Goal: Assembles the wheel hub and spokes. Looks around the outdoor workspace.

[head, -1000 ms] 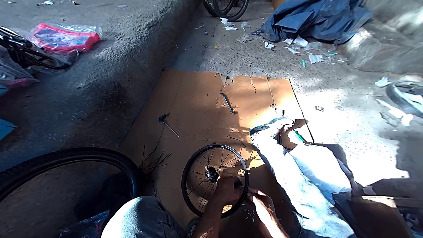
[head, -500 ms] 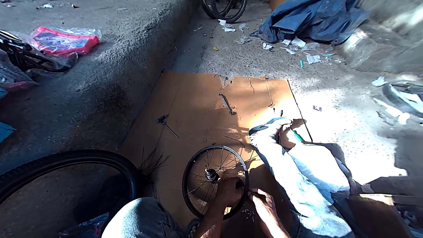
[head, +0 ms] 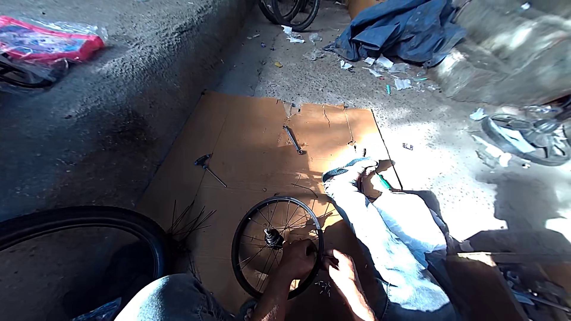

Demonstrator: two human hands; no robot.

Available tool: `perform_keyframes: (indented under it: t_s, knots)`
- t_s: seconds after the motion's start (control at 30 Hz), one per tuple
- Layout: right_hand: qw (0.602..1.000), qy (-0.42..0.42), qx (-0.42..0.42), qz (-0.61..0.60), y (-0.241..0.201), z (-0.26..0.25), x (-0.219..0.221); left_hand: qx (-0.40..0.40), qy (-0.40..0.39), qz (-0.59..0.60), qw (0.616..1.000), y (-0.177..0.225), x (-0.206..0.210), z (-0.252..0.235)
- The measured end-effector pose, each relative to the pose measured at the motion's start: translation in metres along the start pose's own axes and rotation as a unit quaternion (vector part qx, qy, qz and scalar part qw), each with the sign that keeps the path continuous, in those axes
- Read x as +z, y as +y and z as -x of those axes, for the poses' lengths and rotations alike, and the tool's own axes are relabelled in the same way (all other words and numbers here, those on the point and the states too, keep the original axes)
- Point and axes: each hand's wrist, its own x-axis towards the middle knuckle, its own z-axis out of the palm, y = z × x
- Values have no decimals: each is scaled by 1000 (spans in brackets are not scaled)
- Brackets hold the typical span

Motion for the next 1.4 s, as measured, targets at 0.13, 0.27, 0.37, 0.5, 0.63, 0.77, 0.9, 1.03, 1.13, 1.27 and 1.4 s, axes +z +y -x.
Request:
perform_keyframes:
  t_s: [0.13, 0.27, 0.37, 0.5, 0.63, 0.77, 0.9, 1.03, 1.13, 1.27, 1.4]
  knots:
    - [1000, -19, -3, -19, 2, -1, -2, -23, -21, -56, 998, 9, -1, 2]
    - [999, -26, 1, -19, 2, -1, 0, -27, -23, -85, 996, 11, 2, 2]
    - [999, -23, -20, 29, 2, -1, -1, -18, -19, -25, 999, 7, 0, 1]
    - [995, -47, -38, 78, -1, -1, -7, -10, -23, -27, 999, 6, 0, 0]
    - [999, -25, -32, -29, 2, -1, -2, -24, -24, -88, 996, 13, 5, 1]
    - [998, 18, 22, -65, -9, 4, 3, -19, -30, -97, 995, 11, 8, 2]
    - [994, 40, 41, -93, -14, 9, 0, 3, -17, -7, 1000, 6, 7, 0]
    - [994, 41, 30, -93, -16, 12, 1, -11, -32, -65, 997, 15, 8, 2]
    - [989, 47, 55, -125, -16, 12, 8, -18, -31, -120, 992, 18, 15, 2]
    - [989, 47, 94, -104, -22, 13, 9, 49, 130, -25, 990, 10, 15, 11]
    - [990, 23, 114, -82, -11, 4, 8, -49, 485, 115, 865, -3, -34, 29]
